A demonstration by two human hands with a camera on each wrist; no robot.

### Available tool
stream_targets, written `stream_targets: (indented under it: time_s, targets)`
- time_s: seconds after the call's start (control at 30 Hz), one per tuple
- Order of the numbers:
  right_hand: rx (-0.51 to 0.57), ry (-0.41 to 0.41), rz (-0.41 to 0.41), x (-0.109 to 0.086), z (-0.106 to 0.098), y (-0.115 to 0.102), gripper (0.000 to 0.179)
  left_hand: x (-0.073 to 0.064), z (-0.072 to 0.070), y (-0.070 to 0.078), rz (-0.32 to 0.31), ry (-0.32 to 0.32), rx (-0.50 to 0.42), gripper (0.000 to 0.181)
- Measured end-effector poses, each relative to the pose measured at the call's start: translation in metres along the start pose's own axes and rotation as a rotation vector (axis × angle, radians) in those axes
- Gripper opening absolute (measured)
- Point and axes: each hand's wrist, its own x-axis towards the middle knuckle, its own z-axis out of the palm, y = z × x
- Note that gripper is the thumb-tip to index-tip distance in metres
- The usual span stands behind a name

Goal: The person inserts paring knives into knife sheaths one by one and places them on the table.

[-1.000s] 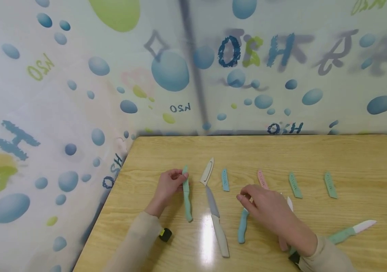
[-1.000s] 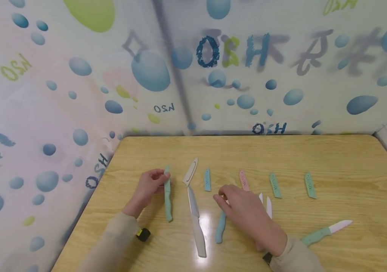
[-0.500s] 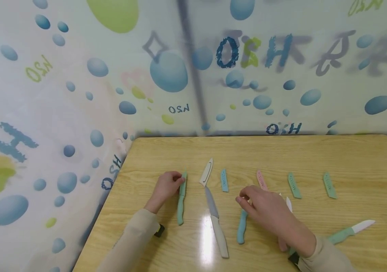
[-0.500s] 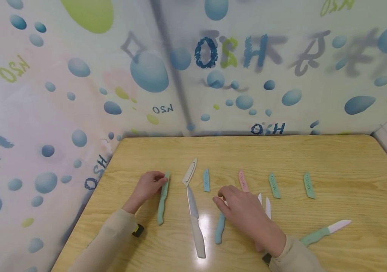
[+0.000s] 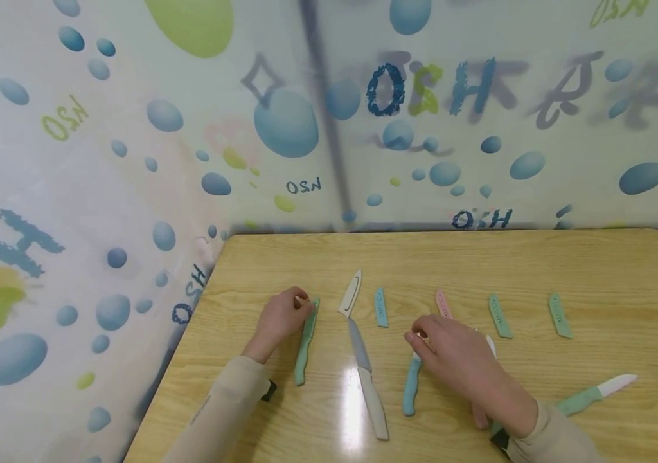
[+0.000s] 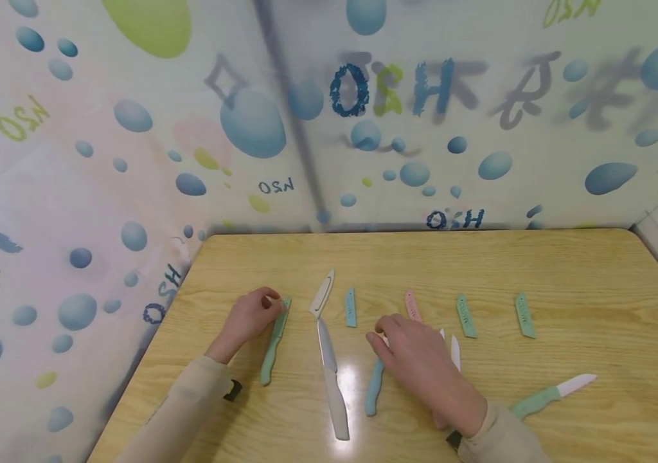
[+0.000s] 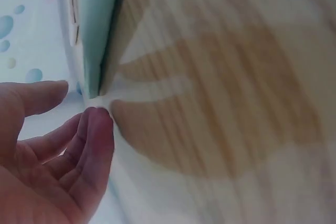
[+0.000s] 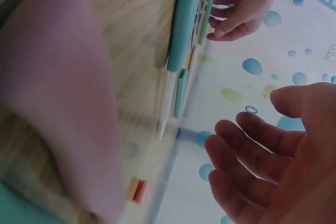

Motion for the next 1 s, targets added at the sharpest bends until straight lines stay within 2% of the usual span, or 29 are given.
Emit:
stream_targets:
  time_s: [0.07,0.17,0.27,0.33,0.47,0.6,0.8,0.9,1.0]
  targets:
    - [-0.015,0.014,-0.011,0.0,-0.001,0.001,0.018,0.0,0.0,0.004,0.017,0.012,-0.005,0.028]
    - [-0.037,0.057,-0.038,-0.001,0.0,0.004,0.015,0.002,0.001,0.013,0.069,0.008,-0.061,0.028]
    - [-0.045,0.088,-0.053,-0.002,0.0,0.006,0.014,0.007,0.003,0.028,0.111,-0.034,-0.127,0.028]
    - [-0.047,0.099,-0.057,-0.002,0.001,0.007,0.014,0.012,0.005,0.039,0.135,-0.062,-0.122,0.028]
    - [-0.053,0.104,-0.056,-0.002,0.001,0.008,0.014,0.024,0.008,0.061,0.168,-0.103,-0.056,0.031]
    - [-0.054,0.095,-0.039,-0.002,0.001,0.008,0.014,0.038,0.013,0.072,0.184,-0.13,-0.008,0.032]
    - [-0.047,0.097,-0.025,-0.002,0.0,0.009,0.014,0.051,0.023,0.078,0.12,-0.174,0.067,0.043]
    - [-0.043,0.095,-0.02,-0.002,0.001,0.01,0.015,0.054,0.029,0.082,0.09,-0.195,0.135,0.054]
    - [-0.038,0.089,-0.01,-0.002,0.001,0.011,0.015,0.055,0.035,0.087,0.086,-0.201,0.225,0.059]
